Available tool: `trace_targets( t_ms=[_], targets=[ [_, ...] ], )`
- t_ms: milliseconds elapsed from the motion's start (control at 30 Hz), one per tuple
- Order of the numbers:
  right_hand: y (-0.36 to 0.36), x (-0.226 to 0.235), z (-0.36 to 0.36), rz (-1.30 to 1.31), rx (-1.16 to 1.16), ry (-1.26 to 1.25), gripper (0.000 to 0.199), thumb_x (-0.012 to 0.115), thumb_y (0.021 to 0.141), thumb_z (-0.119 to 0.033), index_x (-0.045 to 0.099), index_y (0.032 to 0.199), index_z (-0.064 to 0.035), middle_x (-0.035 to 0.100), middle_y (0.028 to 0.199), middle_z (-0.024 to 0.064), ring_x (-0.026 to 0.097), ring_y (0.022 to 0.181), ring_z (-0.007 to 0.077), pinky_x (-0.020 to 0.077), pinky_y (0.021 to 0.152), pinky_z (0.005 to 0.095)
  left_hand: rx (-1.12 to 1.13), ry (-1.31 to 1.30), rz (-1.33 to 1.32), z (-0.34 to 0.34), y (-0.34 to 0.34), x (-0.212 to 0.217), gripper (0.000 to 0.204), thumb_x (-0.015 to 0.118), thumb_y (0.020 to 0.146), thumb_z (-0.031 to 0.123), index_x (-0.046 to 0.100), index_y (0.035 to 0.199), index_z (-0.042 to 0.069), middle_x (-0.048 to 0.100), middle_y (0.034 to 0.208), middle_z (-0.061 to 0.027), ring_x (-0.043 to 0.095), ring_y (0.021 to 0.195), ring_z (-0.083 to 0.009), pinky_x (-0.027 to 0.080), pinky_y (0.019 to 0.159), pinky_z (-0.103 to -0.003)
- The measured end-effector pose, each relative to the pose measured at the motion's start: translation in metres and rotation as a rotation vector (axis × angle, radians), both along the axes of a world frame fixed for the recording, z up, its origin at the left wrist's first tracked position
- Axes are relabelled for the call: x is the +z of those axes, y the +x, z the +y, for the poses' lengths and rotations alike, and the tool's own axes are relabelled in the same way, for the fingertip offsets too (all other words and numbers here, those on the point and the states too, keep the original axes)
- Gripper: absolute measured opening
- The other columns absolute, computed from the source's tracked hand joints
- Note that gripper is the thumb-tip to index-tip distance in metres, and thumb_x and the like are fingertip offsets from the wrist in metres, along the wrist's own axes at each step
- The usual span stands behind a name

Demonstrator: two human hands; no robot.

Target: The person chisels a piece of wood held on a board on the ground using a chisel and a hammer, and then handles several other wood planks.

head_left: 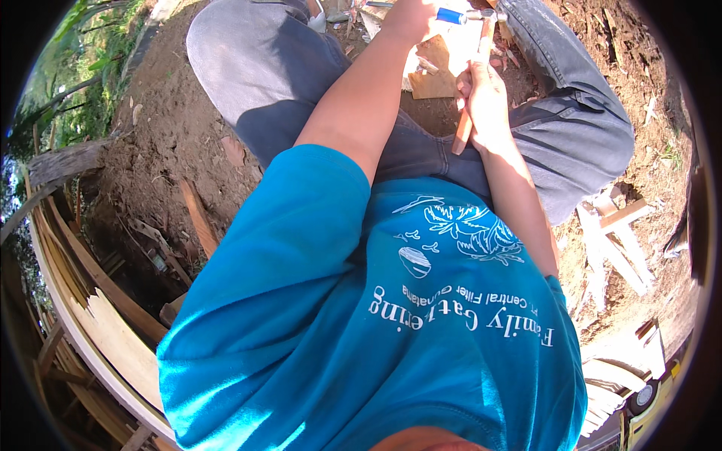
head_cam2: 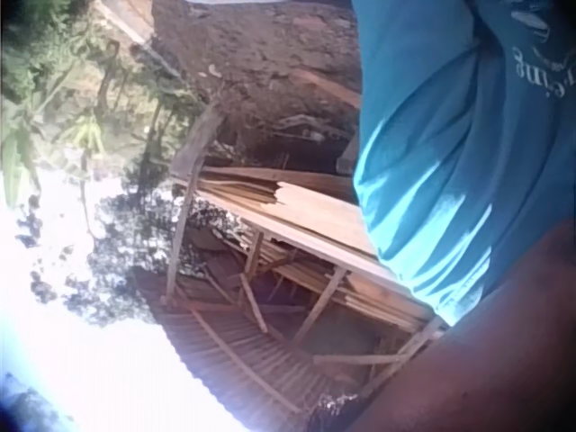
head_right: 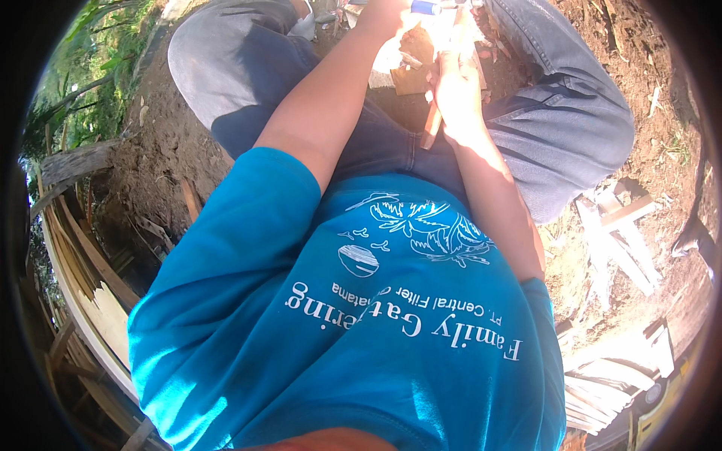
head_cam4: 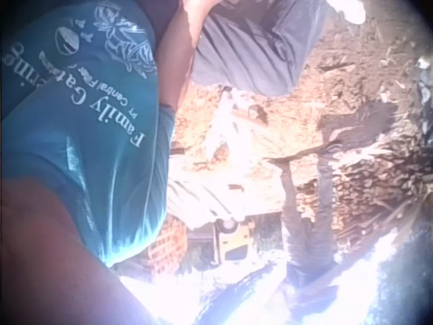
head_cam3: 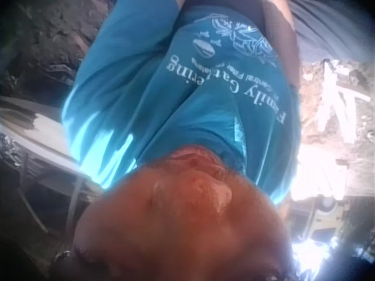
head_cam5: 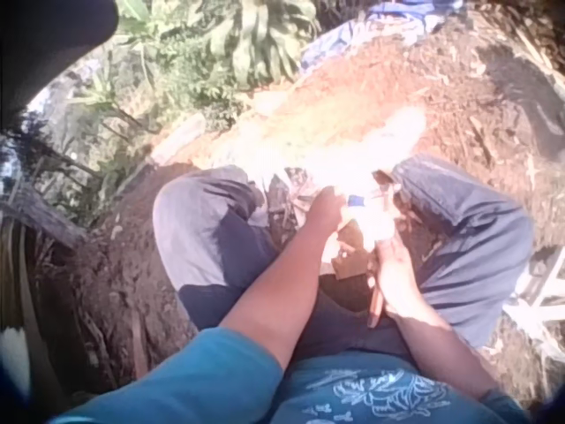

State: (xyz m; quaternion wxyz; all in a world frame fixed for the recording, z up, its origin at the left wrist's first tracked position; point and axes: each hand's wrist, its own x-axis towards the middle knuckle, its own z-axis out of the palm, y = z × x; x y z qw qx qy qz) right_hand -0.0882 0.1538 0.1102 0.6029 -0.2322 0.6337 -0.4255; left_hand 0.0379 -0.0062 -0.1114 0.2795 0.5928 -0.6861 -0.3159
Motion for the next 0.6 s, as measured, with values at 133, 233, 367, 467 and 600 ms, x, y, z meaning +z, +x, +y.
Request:
trace_targets(
  t_ms=[133, 233, 367, 467, 600],
  targets=[
    [-0.019, -0.002, -0.004, -0.076, -0.212, -0.005, 0.024, 0.042, 0.109, -0.032, 0.048, 0.098, -0.0112, 0.045, 0.068, -0.001, 0.043, 0.054, 0.01, 0.0385, 0.051, 0.025, -0.12, -0.054, -0.158, -0.021, 0.0, 0.077, 0.027, 0.067, 0.085, 0.022, 0.067, 0.091, -0.005, 0.069, 0.088, -0.026, 0.067, 0.085, -0.043, 0.054, 0.075, -0.046],
    [-0.016, 0.008, -0.002, -0.097, -0.184, 0.019, 0.024, 0.041, 0.109, -0.032, 0.047, 0.098, -0.012, 0.045, 0.068, -0.0016, 0.042, 0.054, 0.0097, 0.0391, 0.053, 0.0255, 0.321, -0.192, 0.241, -0.054, 0.04, 0.092, 0.024, 0.066, 0.083, 0.019, 0.067, 0.086, -0.005, 0.068, 0.076, -0.0206, 0.067, 0.073, -0.0361, 0.052, 0.067, -0.043],
    [-0.007, 0.015, -0.002, -0.16, -0.148, 0.06, 0.021, 0.039, 0.108, -0.028, 0.048, 0.1, -0.012, 0.045, 0.067, -0.0026, 0.042, 0.054, 0.0091, 0.039, 0.052, 0.0255, 0.746, 0.239, 0.508, -0.092, 0.097, 0.079, 0.023, 0.064, 0.085, 0.019, 0.064, 0.078, -0.003, 0.062, 0.065, -0.0089, 0.061, 0.06, -0.0247, 0.048, 0.058, -0.04],
    [-0.007, 0.013, -0.004, -0.153, -0.157, 0.012, 0.021, 0.039, 0.108, -0.028, 0.049, 0.101, -0.0114, 0.045, 0.067, -0.0027, 0.043, 0.054, 0.0093, 0.0385, 0.052, 0.0255, 0.516, 0.1, 0.437, -0.076, 0.066, 0.095, 0.022, 0.063, 0.085, 0.018, 0.064, 0.077, -0.002, 0.062, 0.064, -0.0091, 0.06, 0.06, -0.023, 0.047, 0.057, -0.038],
    [-0.013, 0.008, 0.001, -0.2, -0.17, -0.002, 0.018, 0.047, 0.104, -0.022, 0.055, 0.102, -0.0069, 0.051, 0.078, 0.0007, 0.049, 0.064, 0.0084, 0.045, 0.054, 0.0251, 0.055, -0.056, 0.125, -0.04, 0.019, 0.081, 0.025, 0.069, 0.084, 0.019, 0.068, 0.096, -0.003, 0.069, 0.086, -0.0198, 0.066, 0.08, -0.0324, 0.052, 0.073, -0.042]
  ],
)
